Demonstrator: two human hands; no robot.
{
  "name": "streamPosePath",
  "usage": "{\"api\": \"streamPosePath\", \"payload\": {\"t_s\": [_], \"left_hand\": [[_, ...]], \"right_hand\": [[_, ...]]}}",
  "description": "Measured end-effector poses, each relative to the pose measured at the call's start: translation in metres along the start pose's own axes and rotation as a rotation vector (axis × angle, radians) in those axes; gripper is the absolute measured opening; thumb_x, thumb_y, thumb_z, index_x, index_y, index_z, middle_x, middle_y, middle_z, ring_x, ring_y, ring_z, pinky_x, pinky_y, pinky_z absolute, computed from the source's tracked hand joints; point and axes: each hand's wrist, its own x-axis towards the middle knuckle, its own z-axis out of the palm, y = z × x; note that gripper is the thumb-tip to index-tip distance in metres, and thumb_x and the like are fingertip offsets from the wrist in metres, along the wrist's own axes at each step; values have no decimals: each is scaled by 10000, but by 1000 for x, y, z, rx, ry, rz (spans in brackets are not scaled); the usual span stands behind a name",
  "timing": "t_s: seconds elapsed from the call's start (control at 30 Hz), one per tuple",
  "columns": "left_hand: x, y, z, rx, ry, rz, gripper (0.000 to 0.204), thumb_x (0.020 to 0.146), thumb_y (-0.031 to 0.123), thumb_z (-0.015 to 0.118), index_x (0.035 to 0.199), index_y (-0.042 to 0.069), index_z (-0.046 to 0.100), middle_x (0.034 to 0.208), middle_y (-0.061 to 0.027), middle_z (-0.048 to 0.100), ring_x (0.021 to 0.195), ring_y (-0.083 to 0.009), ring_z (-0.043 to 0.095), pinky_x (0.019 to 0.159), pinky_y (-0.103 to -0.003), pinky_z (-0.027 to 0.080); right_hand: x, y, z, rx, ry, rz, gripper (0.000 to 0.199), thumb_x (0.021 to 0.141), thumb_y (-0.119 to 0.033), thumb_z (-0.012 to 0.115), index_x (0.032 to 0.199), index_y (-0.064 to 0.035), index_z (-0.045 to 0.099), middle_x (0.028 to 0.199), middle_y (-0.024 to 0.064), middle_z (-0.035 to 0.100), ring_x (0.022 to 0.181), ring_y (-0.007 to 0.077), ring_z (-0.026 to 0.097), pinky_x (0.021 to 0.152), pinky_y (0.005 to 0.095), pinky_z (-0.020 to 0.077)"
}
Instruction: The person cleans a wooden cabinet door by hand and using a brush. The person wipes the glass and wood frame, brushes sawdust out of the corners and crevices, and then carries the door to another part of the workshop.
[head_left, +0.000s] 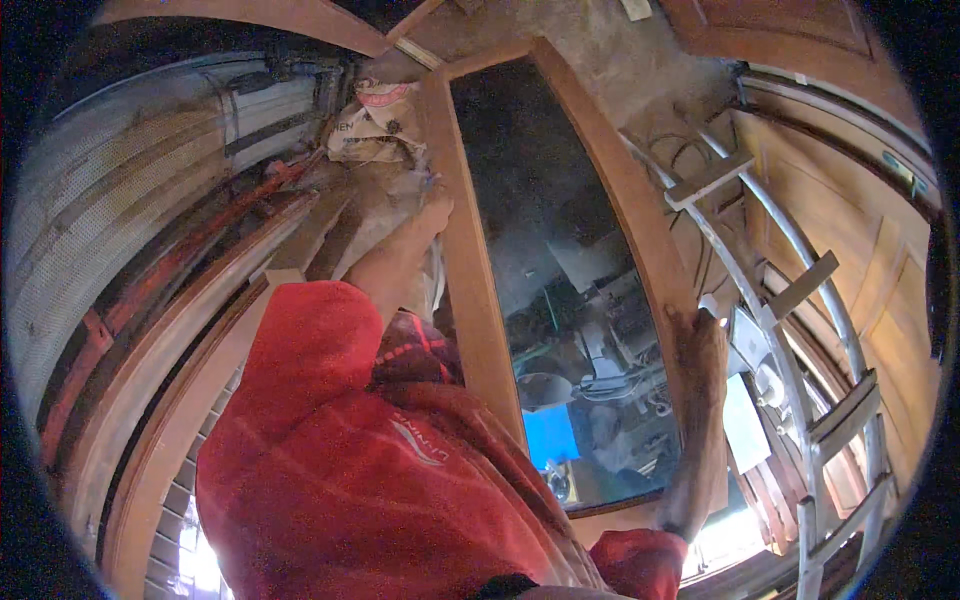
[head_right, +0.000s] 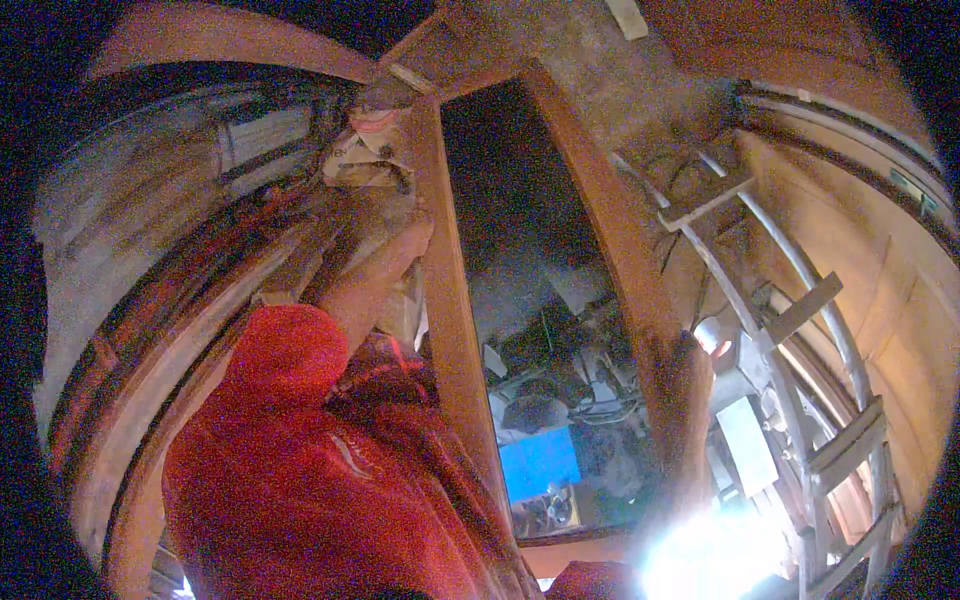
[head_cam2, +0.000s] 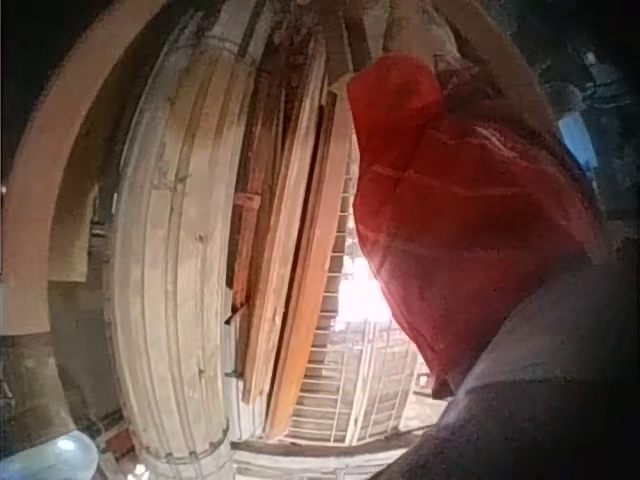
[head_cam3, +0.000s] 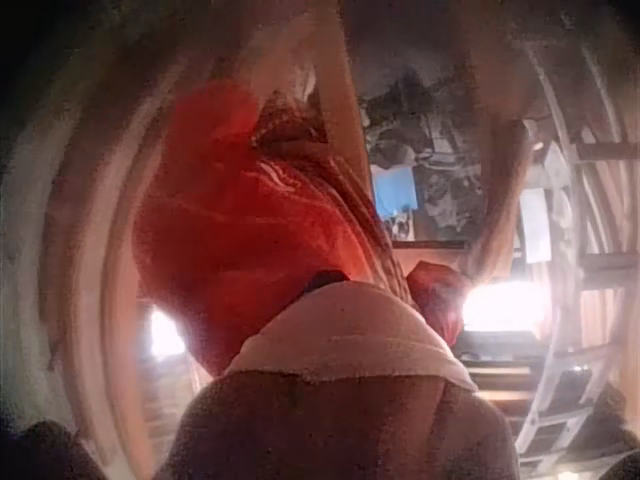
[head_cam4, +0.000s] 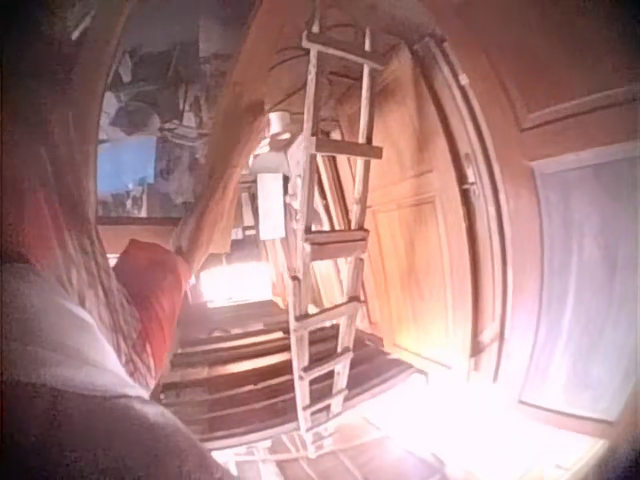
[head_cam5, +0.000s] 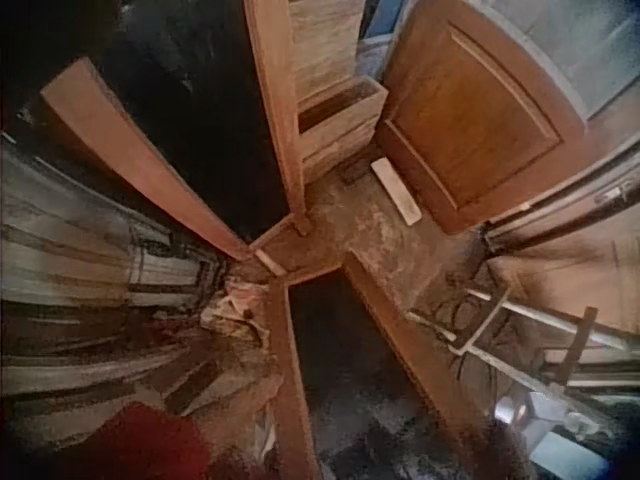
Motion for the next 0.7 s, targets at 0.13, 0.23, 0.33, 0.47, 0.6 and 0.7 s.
{"api": "streamPosePath", "payload": {"t_s": [0.13, 0.23, 0.33, 0.47, 0.6, 0.7], "left_hand": [[3, 10, 4, -16, 5, 29, 790, 1041, 664, 498, 1535, 48, 468, 1398, -117, 669, 1143, -289, 683, 999, -508, 545], [1, 4, 4, -31, -21, 24, 788, 1041, 658, 508, 1537, 47, 466, 1397, -115, 672, 1136, -285, 687, 993, -507, 547], [-12, -18, 7, -52, -72, -14, 787, 1041, 652, 518, 1540, 46, 463, 1397, -113, 674, 1128, -280, 690, 987, -505, 549], [-56, -56, 8, -85, -125, -96, 785, 1040, 644, 531, 1543, 45, 459, 1396, -110, 678, 1118, -274, 695, 979, -503, 551], [-122, -78, 20, -151, -87, -294, 754, 1032, 668, 517, 1509, 85, 501, 1393, -107, 662, 1210, -310, 644, 1061, -523, 512], [-185, -112, 32, -188, -67, -429, 735, 1026, 684, 507, 1486, 111, 528, 1390, -104, 651, 1272, -333, 610, 1116, -537, 485]], "right_hand": [[26, -1, 1, 171, 21, -145, 688, 973, -600, 655, 1045, 83, 697, 1039, 345, 713, 985, 530, 697, 839, 564, 527], [65, 47, 32, 222, -70, -114, 674, 1012, -589, 603, 1078, 77, 684, 1025, 352, 706, 997, 545, 688, 830, 578, 519], [116, 111, 69, 74, -92, -298, 556, 1056, -488, 529, 1170, 40, 659, 991, 349, 699, 992, 551, 675, 844, 575, 520], [160, 189, 121, -76, -100, -553, 434, 1114, -354, 430, 1294, -10, 624, 945, 344, 689, 986, 558, 656, 863, 570, 521], [168, 202, 132, 13, 100, -871, 421, 1117, -309, 407, 1383, -34, 582, 988, 343, 697, 1024, 553, 652, 902, 568, 527], [157, 182, 120, 139, 67, -801, 512, 1112, -423, 417, 1309, -4, 635, 1057, 343, 701, 1065, 542, 657, 928, 571, 516]]}}
